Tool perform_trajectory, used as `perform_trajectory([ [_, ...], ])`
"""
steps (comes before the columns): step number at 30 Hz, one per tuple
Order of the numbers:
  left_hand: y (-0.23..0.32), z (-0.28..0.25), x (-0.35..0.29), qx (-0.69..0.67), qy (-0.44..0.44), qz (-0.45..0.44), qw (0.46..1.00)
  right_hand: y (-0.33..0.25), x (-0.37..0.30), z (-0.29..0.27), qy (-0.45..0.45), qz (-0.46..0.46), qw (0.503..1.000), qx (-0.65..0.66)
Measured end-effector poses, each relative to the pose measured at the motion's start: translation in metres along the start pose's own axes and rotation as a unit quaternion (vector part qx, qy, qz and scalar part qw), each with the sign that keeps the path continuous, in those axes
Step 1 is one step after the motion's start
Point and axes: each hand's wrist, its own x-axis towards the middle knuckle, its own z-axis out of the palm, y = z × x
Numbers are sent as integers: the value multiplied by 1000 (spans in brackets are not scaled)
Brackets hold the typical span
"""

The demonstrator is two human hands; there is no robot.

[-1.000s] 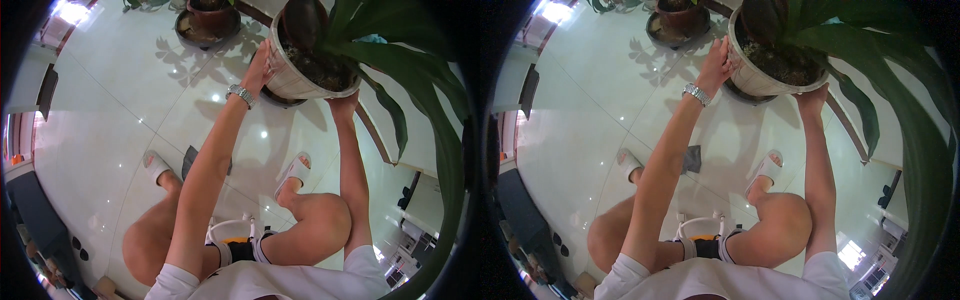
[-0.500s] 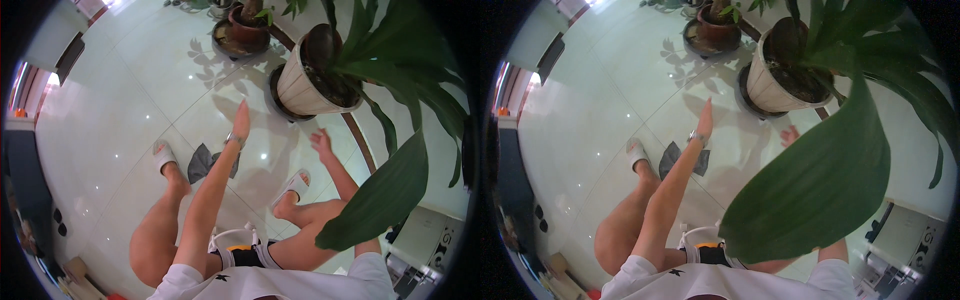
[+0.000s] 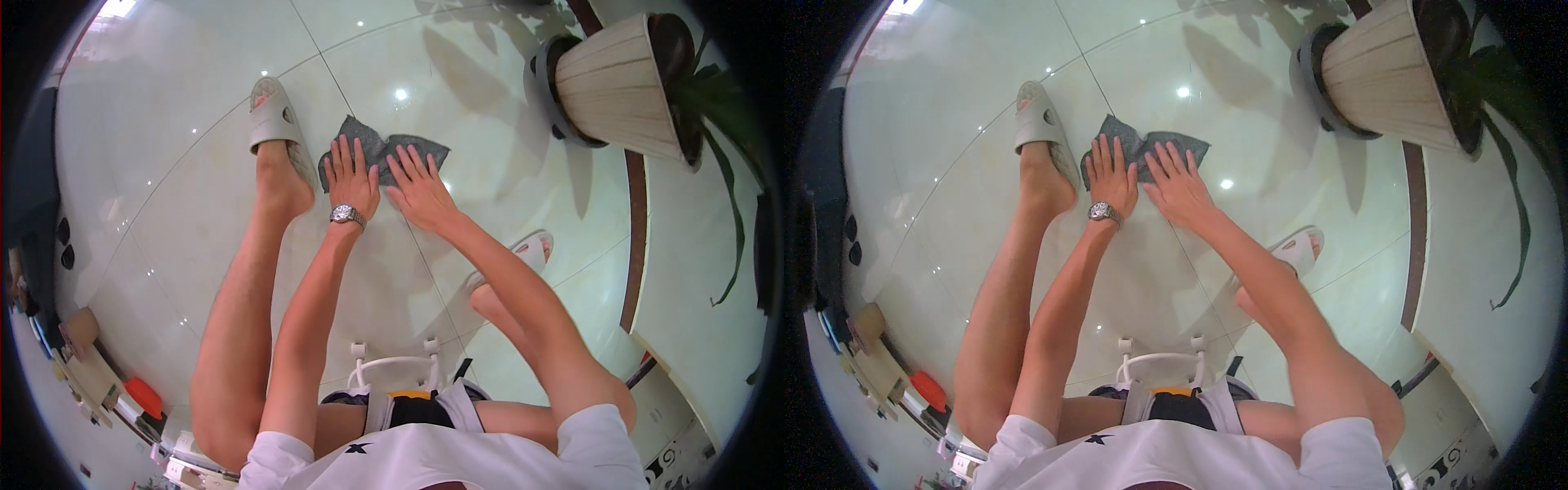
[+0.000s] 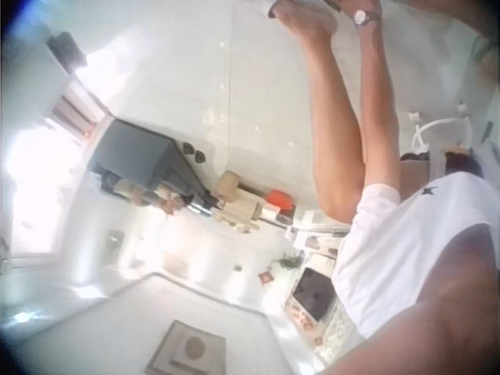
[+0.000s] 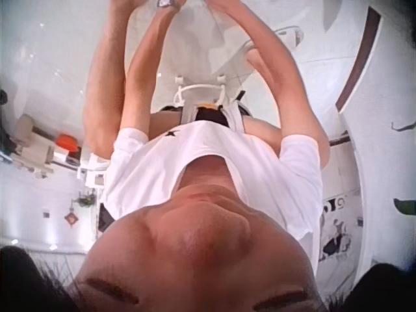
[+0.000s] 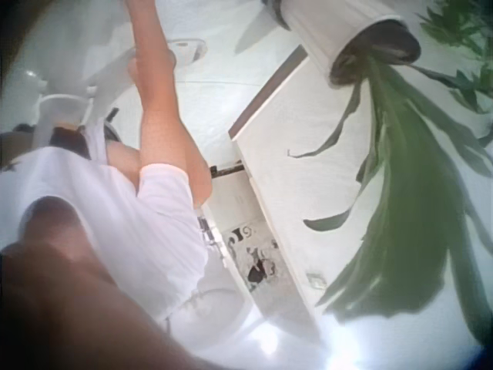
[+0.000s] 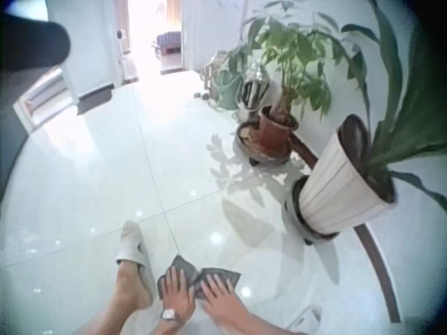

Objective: The person washes a cloth in a red bucket of water, wrings it out by hand, and wipes the tiled floor around plant pots and thermos containers.

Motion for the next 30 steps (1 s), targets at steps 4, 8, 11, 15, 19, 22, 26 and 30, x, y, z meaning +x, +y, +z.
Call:
perform_trajectory([
  [4,19,4,-43,14,-27,-34,999,-12,-32,25,-49,42,998,-13],
  [8,33,5,-92,-8,-59,-39,997,0,-61,17,-110,-22,993,33],
  [11,39,2,-58,-8,-49,19,999,33,-53,9,-123,-56,990,40],
  [15,45,1,38,-14,-3,53,998,73,6,-12,-23,-56,998,3],
  [19,40,2,24,-14,-8,13,1000,61,13,-7,-37,-73,997,12],
  [22,40,-7,-41,-2,-60,-34,998,47,7,-9,-65,-127,987,73],
  [26,42,-10,-55,-22,-89,-133,987,40,37,-10,-93,-191,970,120],
  [30,47,8,27,-16,-25,-199,980,74,107,-16,-75,-206,975,45],
])
